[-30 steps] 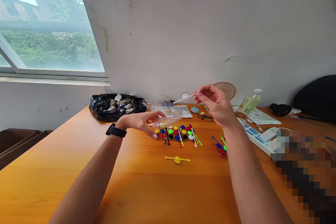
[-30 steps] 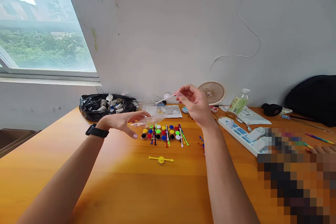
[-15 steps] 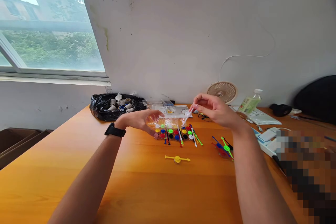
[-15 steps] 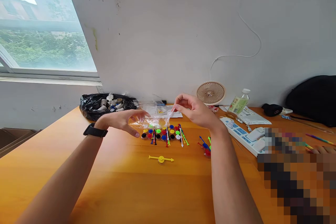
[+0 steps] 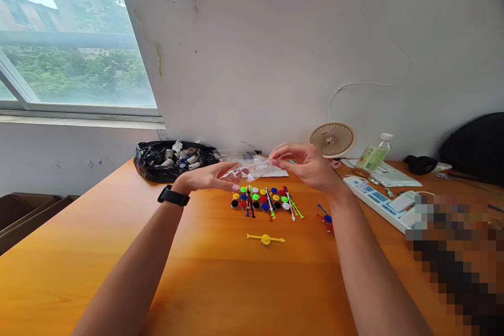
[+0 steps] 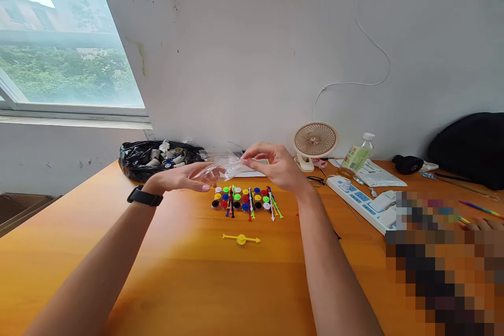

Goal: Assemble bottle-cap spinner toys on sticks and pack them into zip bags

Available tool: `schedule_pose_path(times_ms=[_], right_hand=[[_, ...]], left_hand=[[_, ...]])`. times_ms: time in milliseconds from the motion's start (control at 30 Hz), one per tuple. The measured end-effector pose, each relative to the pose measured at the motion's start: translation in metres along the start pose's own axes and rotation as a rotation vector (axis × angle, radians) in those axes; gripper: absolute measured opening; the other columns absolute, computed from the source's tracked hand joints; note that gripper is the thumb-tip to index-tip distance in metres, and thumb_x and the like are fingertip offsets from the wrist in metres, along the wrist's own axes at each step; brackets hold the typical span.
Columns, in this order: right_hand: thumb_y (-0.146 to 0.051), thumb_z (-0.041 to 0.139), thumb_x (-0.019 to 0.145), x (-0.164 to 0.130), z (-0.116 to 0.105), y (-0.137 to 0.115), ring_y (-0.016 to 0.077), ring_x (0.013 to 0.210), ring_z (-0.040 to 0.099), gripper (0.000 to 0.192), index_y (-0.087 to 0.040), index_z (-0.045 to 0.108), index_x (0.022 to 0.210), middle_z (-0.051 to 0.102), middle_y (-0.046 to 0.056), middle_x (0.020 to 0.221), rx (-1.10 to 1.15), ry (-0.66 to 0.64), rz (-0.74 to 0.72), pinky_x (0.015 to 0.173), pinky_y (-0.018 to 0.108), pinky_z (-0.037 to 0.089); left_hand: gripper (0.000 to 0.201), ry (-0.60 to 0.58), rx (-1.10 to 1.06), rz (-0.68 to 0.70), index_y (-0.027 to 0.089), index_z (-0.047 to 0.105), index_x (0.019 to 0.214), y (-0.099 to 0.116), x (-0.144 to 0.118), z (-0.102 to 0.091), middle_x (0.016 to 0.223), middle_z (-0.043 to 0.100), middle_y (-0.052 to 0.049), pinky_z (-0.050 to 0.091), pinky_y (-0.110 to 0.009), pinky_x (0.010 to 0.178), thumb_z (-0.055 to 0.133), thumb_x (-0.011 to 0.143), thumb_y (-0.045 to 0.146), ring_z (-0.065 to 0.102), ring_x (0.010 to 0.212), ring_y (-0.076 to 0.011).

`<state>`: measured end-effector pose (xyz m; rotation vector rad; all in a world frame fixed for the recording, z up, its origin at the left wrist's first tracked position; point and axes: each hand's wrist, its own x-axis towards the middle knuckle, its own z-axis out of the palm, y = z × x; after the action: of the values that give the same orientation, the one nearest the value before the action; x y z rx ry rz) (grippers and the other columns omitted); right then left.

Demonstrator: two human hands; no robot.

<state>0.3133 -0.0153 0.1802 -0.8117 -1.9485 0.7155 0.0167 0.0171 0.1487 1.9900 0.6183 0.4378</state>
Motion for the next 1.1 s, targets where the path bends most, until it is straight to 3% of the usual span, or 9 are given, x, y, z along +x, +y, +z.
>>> schedule_pose_path(times_ms=[367, 667, 933, 1100], right_hand=[[-0.054, 0.072, 0.091, -0.002, -0.003, -0.007, 0.0238, 0.1, 0.064, 0.028, -0.026, 0.073, 0.091, 0.071, 0.004, 0.096, -0.019, 0.041, -0.035, 0.094, 0.04, 0.051], [-0.053, 0.071, 0.091, -0.01, -0.002, -0.024, 0.0275, 0.115, 0.065, 0.029, -0.028, 0.077, 0.105, 0.076, 0.004, 0.113, -0.179, -0.118, 0.075, 0.102, 0.042, 0.047], [-0.046, 0.07, 0.093, -0.011, -0.01, -0.029, 0.0252, 0.101, 0.068, 0.024, -0.03, 0.085, 0.101, 0.077, 0.007, 0.107, -0.17, -0.289, 0.052, 0.09, 0.038, 0.05], [-0.04, 0.068, 0.094, -0.012, -0.008, -0.03, 0.0254, 0.105, 0.069, 0.021, -0.031, 0.084, 0.105, 0.077, 0.005, 0.111, -0.204, -0.256, 0.042, 0.09, 0.037, 0.052]], left_hand=[[0.061, -0.015, -0.082, -0.003, 0.021, 0.058, 0.141, -0.007, 0.0, -0.002, 0.123, 0.064, -0.01, 0.047, -0.04, 0.101, 0.071, 0.09, 0.052, 0.06, 0.112, -0.0274], [0.063, -0.012, -0.084, 0.019, 0.023, 0.056, 0.146, -0.006, 0.001, 0.0, 0.154, 0.054, -0.01, 0.039, -0.043, 0.116, 0.073, 0.09, 0.048, 0.048, 0.141, -0.0342], [0.066, 0.023, -0.041, -0.04, 0.026, 0.056, 0.148, -0.006, 0.002, 0.001, 0.158, 0.051, -0.01, 0.038, -0.044, 0.117, 0.075, 0.089, 0.048, 0.045, 0.145, -0.0347], [0.066, 0.025, -0.058, -0.023, 0.024, 0.058, 0.146, -0.001, 0.002, 0.003, 0.151, 0.058, -0.011, 0.04, -0.048, 0.114, 0.074, 0.088, 0.05, 0.047, 0.142, -0.0366]])
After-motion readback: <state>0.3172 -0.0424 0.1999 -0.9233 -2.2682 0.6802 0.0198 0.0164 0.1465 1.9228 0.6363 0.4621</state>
